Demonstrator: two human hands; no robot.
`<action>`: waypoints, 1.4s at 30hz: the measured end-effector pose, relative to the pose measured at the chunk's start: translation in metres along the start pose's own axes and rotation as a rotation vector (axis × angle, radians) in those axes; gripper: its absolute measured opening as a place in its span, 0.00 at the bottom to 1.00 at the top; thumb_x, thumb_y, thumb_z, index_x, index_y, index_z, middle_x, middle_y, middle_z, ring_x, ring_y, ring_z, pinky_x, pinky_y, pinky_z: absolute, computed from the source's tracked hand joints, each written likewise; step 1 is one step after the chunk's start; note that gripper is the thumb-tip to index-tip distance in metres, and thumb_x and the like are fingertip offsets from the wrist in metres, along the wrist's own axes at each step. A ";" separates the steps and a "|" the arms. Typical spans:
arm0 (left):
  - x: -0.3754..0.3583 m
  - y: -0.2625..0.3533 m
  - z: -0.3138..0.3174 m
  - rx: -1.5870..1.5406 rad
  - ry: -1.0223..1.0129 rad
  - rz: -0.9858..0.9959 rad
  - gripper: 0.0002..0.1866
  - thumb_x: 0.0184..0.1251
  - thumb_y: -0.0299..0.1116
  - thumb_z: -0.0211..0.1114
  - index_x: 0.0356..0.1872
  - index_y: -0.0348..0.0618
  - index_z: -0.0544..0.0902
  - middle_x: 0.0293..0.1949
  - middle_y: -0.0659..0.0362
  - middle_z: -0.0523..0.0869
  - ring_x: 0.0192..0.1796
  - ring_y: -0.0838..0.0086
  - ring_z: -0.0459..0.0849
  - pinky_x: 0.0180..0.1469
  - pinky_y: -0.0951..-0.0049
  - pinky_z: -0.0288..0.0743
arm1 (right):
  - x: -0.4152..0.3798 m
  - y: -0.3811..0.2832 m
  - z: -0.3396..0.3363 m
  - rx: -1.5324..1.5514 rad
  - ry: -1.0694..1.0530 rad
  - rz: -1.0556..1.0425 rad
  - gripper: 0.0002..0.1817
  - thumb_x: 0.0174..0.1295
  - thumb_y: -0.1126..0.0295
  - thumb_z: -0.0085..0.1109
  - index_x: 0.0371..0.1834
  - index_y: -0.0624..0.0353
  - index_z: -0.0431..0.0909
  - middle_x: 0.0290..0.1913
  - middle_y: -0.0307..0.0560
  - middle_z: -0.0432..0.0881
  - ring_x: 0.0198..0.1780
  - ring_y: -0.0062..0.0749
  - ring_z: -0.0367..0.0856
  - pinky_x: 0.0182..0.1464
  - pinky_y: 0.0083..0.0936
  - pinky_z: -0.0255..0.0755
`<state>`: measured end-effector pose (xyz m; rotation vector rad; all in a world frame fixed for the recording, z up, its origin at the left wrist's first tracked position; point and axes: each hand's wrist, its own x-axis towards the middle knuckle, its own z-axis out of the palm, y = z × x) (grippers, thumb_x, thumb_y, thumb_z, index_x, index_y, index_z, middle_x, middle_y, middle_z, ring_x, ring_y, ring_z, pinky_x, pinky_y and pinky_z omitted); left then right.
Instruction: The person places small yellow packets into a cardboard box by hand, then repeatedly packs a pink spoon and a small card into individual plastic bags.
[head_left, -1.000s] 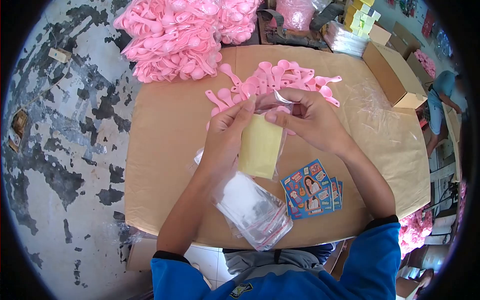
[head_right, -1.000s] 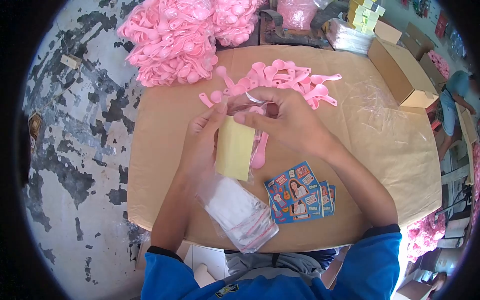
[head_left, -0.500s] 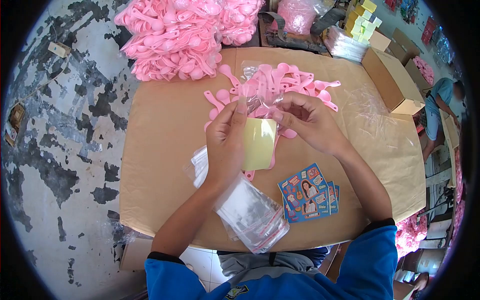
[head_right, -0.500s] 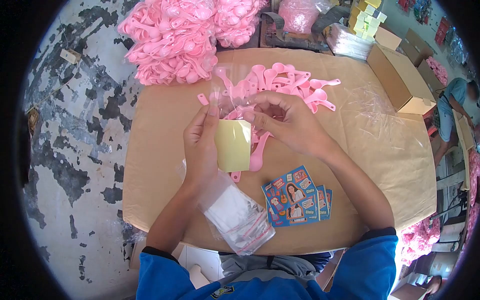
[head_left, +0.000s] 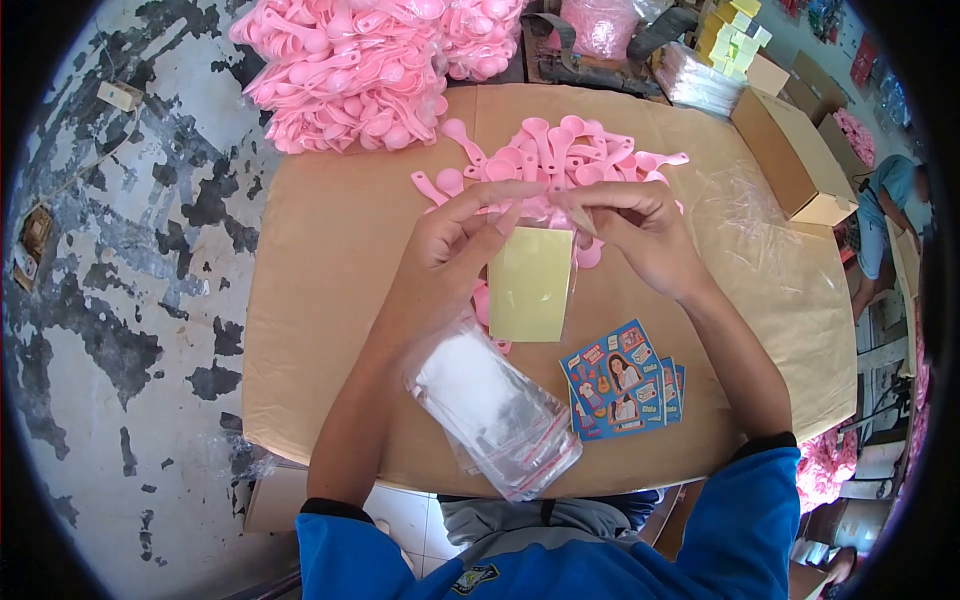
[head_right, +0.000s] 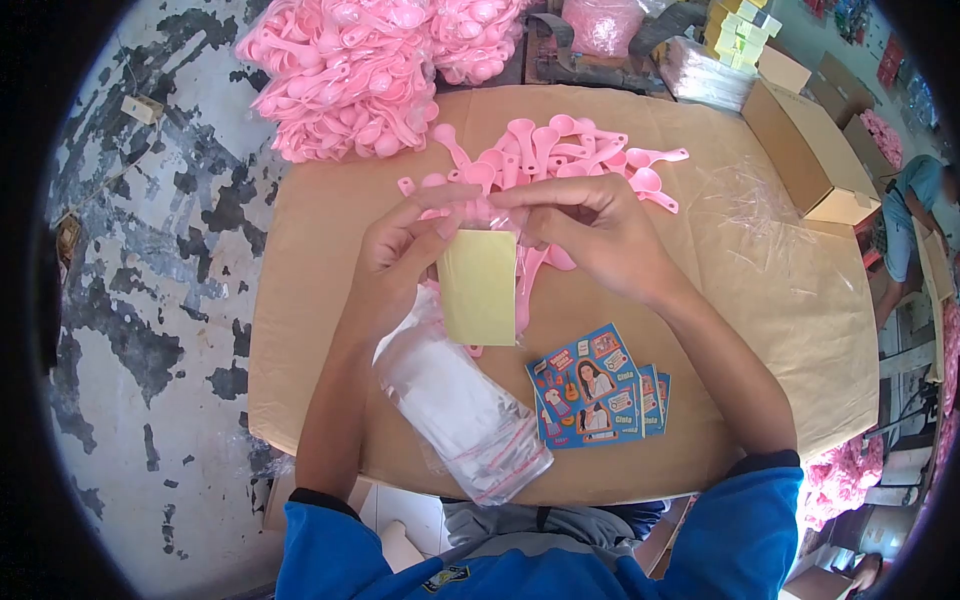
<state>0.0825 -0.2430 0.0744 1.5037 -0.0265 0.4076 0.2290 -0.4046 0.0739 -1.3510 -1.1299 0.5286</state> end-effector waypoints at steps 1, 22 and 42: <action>-0.002 0.002 -0.003 0.027 -0.023 0.010 0.14 0.74 0.30 0.54 0.55 0.39 0.79 0.45 0.61 0.84 0.42 0.82 0.83 0.42 0.80 0.77 | -0.001 -0.001 0.000 -0.024 -0.015 -0.040 0.17 0.59 0.83 0.54 0.50 0.59 0.84 0.31 0.39 0.84 0.33 0.17 0.78 0.38 0.18 0.73; -0.006 0.005 -0.030 -0.086 -0.285 0.003 0.07 0.68 0.25 0.49 0.33 0.40 0.76 0.30 0.68 0.72 0.30 0.87 0.69 0.32 0.84 0.64 | 0.000 -0.017 -0.002 -0.313 -0.269 -0.470 0.18 0.43 0.85 0.55 0.37 0.59 0.87 0.27 0.42 0.85 0.34 0.31 0.79 0.41 0.29 0.72; -0.001 0.017 -0.130 0.372 0.414 0.108 0.10 0.70 0.26 0.58 0.50 0.42 0.73 0.40 0.61 0.81 0.35 0.80 0.81 0.35 0.80 0.74 | -0.032 -0.032 0.064 -0.899 -0.571 0.179 0.23 0.59 0.53 0.65 0.46 0.61 0.77 0.36 0.49 0.83 0.39 0.43 0.82 0.46 0.36 0.73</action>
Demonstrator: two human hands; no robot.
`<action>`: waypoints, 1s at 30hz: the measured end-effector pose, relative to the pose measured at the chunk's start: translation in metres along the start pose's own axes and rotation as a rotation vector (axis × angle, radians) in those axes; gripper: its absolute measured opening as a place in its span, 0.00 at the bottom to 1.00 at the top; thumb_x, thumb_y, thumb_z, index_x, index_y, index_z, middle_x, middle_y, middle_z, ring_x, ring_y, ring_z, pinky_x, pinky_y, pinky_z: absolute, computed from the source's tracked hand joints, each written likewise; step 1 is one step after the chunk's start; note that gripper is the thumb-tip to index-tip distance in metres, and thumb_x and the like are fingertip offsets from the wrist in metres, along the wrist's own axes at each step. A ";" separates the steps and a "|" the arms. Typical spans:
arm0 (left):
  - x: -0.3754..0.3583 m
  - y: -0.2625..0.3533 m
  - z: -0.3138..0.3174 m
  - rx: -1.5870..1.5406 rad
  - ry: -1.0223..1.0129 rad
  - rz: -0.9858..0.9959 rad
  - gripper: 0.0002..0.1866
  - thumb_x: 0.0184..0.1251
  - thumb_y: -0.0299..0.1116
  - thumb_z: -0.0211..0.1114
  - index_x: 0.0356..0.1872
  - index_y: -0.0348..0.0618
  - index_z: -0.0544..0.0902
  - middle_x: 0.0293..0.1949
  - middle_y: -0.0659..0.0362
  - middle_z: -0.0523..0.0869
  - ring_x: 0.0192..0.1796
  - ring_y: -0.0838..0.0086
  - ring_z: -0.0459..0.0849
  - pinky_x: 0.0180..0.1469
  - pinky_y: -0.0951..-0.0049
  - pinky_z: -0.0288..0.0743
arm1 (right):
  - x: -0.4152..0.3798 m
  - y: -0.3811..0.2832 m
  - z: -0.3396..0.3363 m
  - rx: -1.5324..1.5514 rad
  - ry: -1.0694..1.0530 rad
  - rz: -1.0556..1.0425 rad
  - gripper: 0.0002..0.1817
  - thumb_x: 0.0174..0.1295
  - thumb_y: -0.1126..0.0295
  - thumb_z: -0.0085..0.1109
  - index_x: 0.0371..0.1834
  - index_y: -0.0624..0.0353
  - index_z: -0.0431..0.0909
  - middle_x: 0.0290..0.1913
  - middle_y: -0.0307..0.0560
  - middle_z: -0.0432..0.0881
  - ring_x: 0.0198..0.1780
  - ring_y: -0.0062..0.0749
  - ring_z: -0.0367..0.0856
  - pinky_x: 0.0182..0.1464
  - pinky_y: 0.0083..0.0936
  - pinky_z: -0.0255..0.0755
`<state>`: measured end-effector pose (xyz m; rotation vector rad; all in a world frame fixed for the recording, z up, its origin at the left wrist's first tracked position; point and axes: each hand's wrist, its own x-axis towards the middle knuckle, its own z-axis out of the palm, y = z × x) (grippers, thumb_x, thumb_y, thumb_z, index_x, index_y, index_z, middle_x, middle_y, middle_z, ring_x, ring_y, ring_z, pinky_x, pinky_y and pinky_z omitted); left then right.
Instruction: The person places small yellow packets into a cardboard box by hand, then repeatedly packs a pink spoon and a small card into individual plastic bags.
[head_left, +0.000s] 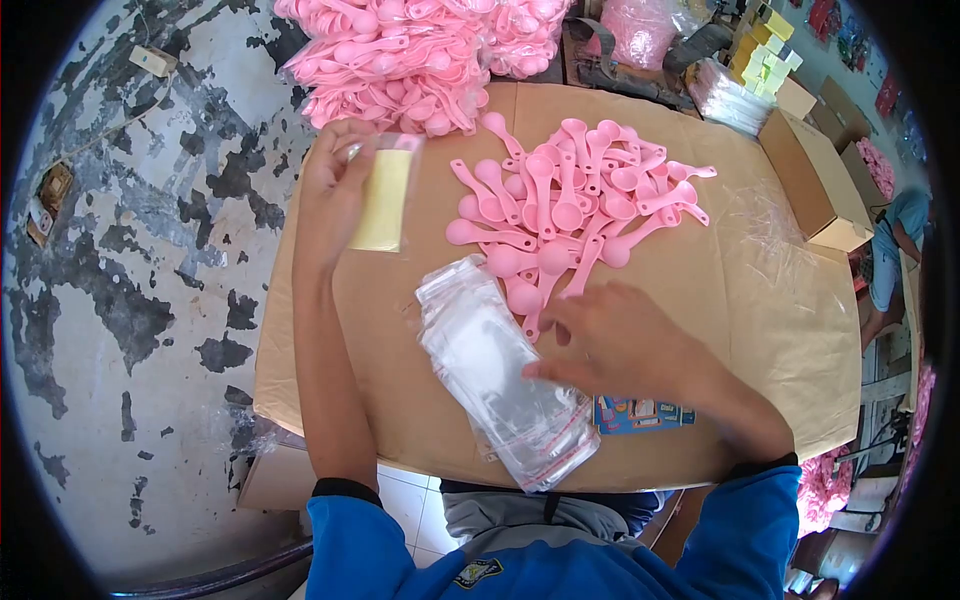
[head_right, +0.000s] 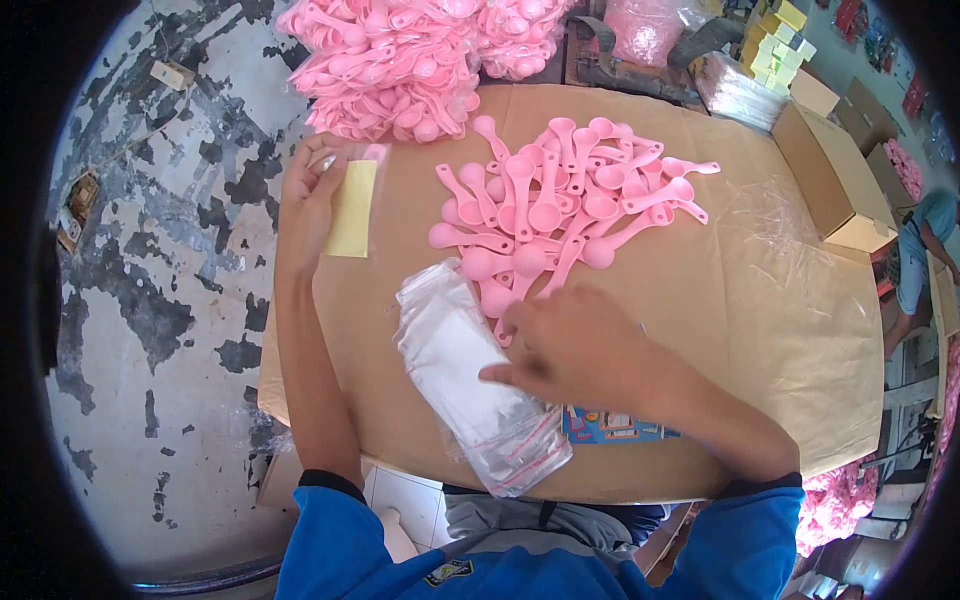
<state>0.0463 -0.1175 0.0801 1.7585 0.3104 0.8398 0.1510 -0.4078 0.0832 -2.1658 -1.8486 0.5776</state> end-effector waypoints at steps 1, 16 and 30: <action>0.003 -0.010 -0.012 0.038 0.007 -0.018 0.11 0.69 0.27 0.59 0.51 0.42 0.73 0.41 0.60 0.82 0.36 0.80 0.81 0.36 0.80 0.74 | -0.001 -0.004 0.006 -0.035 0.008 0.014 0.24 0.59 0.51 0.64 0.46 0.61 0.78 0.36 0.49 0.83 0.39 0.44 0.82 0.46 0.37 0.73; -0.033 0.028 0.040 0.155 -1.341 -0.214 0.13 0.61 0.31 0.71 0.45 0.40 0.85 0.32 0.63 0.86 0.32 0.84 0.80 0.34 0.81 0.74 | 0.002 0.006 0.022 0.114 0.078 -0.032 0.13 0.65 0.63 0.53 0.33 0.63 0.78 0.26 0.59 0.80 0.32 0.54 0.80 0.37 0.47 0.72; -0.061 0.016 0.092 -0.220 -0.911 -0.385 0.21 0.71 0.45 0.60 0.54 0.39 0.79 0.43 0.56 0.86 0.36 0.77 0.83 0.40 0.77 0.78 | -0.015 0.025 -0.046 0.572 0.232 -0.006 0.10 0.69 0.68 0.52 0.39 0.62 0.79 0.28 0.46 0.81 0.33 0.36 0.82 0.36 0.30 0.73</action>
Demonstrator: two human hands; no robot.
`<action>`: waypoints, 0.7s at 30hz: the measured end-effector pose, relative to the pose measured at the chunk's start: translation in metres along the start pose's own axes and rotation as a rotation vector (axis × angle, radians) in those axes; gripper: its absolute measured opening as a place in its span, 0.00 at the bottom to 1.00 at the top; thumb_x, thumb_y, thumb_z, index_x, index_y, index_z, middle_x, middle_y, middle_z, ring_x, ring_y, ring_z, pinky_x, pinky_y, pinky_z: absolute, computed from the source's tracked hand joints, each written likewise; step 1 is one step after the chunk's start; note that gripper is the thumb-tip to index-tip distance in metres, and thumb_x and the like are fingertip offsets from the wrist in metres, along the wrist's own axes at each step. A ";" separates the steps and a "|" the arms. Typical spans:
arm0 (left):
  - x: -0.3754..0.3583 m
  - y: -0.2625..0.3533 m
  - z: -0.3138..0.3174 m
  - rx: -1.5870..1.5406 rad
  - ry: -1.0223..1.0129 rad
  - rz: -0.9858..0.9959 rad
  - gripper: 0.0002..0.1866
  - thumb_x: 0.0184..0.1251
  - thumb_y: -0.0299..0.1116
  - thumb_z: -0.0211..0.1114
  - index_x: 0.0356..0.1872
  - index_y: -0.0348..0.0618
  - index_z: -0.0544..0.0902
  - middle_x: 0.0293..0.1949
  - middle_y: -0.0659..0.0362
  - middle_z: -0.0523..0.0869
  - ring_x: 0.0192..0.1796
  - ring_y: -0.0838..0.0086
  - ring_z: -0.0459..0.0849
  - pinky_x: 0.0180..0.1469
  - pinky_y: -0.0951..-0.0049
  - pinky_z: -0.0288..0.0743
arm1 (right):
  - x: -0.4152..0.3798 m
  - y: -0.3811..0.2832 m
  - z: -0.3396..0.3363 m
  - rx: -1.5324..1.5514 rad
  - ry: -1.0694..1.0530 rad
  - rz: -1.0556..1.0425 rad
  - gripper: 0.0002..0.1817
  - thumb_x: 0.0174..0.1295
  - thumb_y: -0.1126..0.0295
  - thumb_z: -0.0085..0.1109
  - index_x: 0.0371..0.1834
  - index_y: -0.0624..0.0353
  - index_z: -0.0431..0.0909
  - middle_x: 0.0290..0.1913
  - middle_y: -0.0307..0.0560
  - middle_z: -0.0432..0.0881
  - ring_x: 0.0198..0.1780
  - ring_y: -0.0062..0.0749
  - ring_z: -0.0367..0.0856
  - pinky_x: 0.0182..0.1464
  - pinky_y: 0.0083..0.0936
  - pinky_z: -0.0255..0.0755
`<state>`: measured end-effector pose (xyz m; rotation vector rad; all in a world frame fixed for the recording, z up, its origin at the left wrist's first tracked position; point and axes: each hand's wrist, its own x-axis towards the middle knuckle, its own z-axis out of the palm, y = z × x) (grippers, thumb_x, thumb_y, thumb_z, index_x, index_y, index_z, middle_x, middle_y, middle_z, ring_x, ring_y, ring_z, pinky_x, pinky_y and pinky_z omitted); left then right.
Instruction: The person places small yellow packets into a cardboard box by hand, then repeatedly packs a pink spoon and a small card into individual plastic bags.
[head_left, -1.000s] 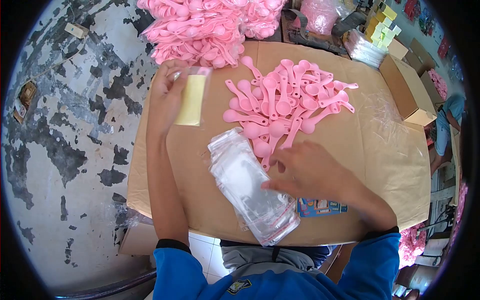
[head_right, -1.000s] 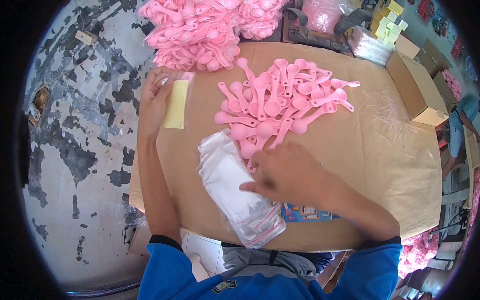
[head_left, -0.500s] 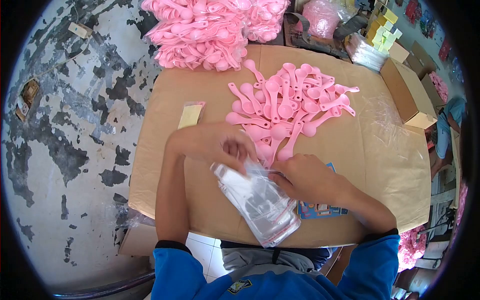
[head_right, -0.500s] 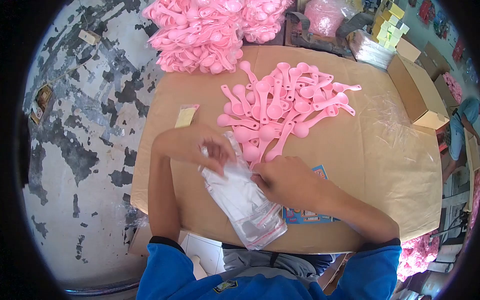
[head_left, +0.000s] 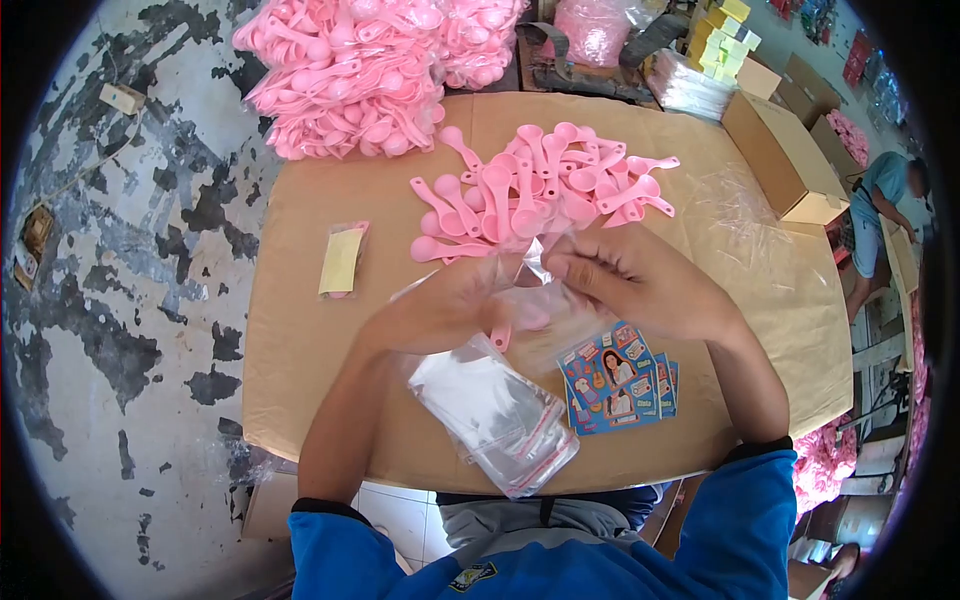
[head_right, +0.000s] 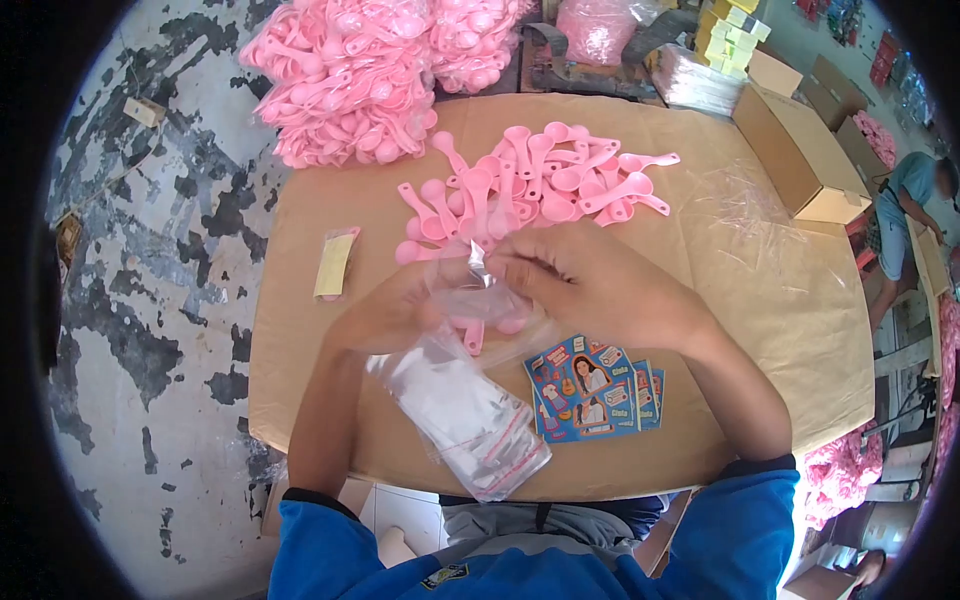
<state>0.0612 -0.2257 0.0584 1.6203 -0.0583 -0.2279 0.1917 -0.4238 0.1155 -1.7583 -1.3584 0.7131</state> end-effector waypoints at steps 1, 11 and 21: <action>0.006 0.000 0.007 -0.131 0.111 0.024 0.21 0.72 0.46 0.59 0.54 0.38 0.78 0.44 0.55 0.85 0.39 0.75 0.84 0.42 0.76 0.78 | -0.001 0.002 -0.004 -0.074 -0.087 -0.011 0.10 0.67 0.66 0.55 0.39 0.62 0.79 0.29 0.46 0.81 0.34 0.37 0.82 0.37 0.30 0.73; 0.023 0.003 0.010 -0.477 0.548 0.240 0.20 0.72 0.33 0.60 0.58 0.31 0.72 0.49 0.47 0.83 0.49 0.62 0.85 0.54 0.64 0.82 | -0.006 0.029 -0.021 -0.548 -0.439 0.129 0.15 0.53 0.60 0.69 0.36 0.60 0.82 0.32 0.47 0.84 0.38 0.38 0.84 0.40 0.33 0.73; 0.020 0.001 0.004 -0.692 0.639 0.307 0.20 0.70 0.36 0.62 0.57 0.35 0.72 0.49 0.50 0.83 0.52 0.65 0.84 0.57 0.62 0.80 | 0.003 0.027 -0.031 -0.070 0.078 0.142 0.07 0.69 0.70 0.55 0.39 0.61 0.78 0.26 0.41 0.81 0.27 0.23 0.79 0.28 0.23 0.71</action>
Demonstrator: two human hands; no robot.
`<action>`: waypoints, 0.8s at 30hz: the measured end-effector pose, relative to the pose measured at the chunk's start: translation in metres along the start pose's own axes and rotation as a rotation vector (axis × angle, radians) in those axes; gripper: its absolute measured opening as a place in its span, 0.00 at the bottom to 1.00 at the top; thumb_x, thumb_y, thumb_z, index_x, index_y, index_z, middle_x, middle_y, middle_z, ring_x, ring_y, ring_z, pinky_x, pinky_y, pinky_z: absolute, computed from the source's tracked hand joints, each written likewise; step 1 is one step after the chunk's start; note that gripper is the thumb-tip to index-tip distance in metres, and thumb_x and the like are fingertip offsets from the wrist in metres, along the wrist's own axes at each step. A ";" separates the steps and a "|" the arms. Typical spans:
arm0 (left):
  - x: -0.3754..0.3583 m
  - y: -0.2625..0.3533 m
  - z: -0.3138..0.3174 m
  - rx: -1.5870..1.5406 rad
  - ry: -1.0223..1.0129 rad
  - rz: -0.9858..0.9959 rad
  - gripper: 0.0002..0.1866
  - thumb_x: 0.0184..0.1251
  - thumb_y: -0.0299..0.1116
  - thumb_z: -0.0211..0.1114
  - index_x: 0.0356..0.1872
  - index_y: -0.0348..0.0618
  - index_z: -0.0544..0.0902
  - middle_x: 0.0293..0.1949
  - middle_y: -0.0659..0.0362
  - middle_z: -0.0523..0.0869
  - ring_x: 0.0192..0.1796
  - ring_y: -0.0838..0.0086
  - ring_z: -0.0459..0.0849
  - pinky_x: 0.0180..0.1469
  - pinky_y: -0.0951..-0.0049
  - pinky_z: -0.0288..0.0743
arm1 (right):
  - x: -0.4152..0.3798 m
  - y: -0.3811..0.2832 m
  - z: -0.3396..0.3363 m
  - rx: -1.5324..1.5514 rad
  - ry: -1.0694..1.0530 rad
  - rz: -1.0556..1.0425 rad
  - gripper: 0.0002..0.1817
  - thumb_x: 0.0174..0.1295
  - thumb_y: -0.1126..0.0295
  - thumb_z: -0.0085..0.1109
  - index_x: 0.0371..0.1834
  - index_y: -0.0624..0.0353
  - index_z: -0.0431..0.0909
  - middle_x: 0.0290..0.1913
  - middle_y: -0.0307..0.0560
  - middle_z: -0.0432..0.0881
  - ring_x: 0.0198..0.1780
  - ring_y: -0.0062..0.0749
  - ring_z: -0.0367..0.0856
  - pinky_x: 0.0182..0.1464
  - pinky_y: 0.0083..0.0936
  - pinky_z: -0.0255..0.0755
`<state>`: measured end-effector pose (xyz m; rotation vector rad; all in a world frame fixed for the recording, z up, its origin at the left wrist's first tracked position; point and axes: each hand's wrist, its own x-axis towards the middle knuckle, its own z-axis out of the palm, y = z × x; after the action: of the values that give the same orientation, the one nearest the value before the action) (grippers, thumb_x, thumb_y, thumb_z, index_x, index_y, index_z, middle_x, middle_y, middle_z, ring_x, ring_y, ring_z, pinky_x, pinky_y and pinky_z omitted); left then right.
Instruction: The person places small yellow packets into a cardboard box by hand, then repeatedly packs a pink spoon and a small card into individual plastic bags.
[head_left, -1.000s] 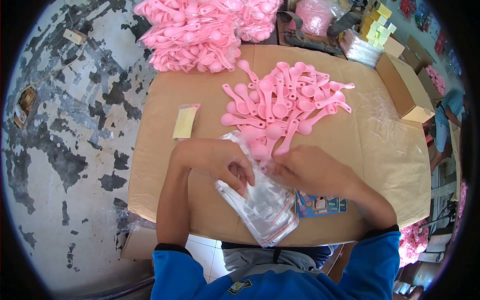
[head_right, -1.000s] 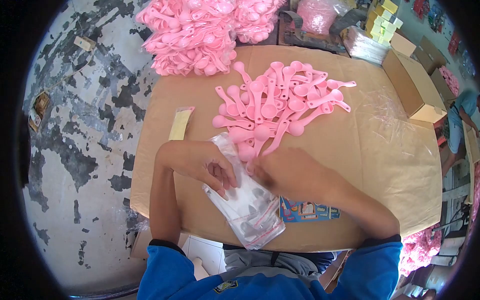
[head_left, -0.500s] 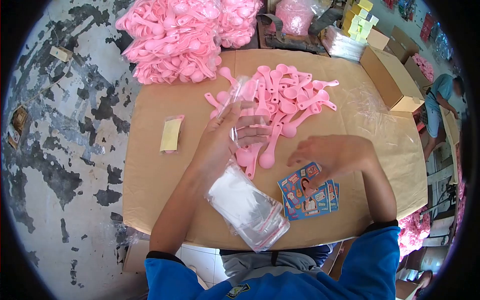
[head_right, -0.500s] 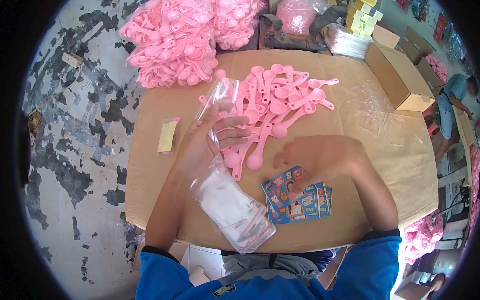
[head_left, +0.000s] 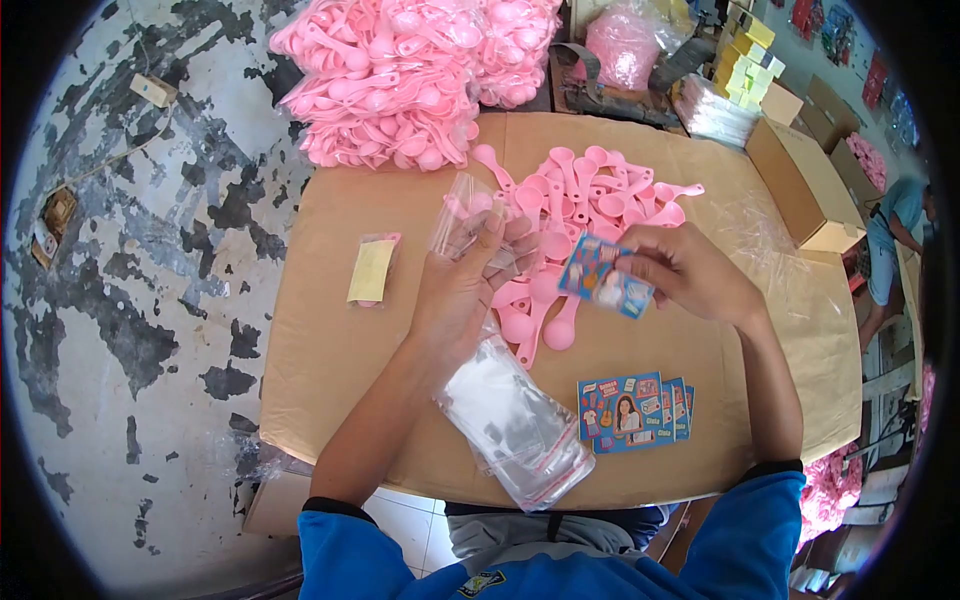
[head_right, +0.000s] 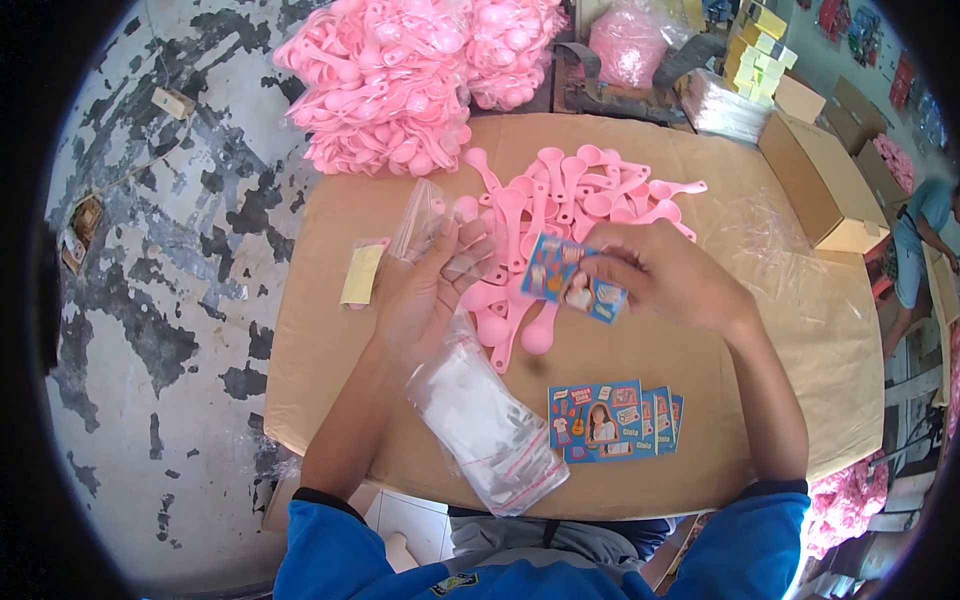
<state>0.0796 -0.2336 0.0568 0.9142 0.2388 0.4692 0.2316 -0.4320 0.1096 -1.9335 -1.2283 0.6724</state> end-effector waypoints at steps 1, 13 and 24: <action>0.001 -0.001 -0.001 -0.012 -0.002 -0.004 0.21 0.71 0.36 0.61 0.59 0.35 0.71 0.50 0.50 0.83 0.54 0.65 0.83 0.58 0.62 0.79 | 0.003 0.001 0.004 0.025 0.046 -0.017 0.07 0.70 0.69 0.54 0.40 0.62 0.78 0.27 0.41 0.80 0.27 0.22 0.78 0.27 0.22 0.71; -0.006 -0.009 0.013 0.085 0.013 0.178 0.18 0.68 0.32 0.66 0.56 0.37 0.77 0.48 0.57 0.84 0.48 0.79 0.82 0.52 0.77 0.76 | 0.013 0.010 0.053 0.302 0.152 -0.200 0.07 0.70 0.71 0.54 0.46 0.63 0.75 0.26 0.38 0.78 0.28 0.16 0.76 0.30 0.19 0.72; -0.007 -0.021 0.010 0.321 -0.010 0.110 0.18 0.68 0.36 0.66 0.53 0.37 0.80 0.45 0.59 0.85 0.45 0.80 0.83 0.49 0.78 0.78 | 0.010 0.009 0.047 0.091 0.090 -0.178 0.09 0.65 0.71 0.59 0.45 0.64 0.80 0.26 0.40 0.78 0.27 0.15 0.69 0.30 0.20 0.66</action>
<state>0.0830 -0.2549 0.0457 1.2474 0.2595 0.5372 0.2051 -0.4114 0.0747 -1.7372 -1.2744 0.5340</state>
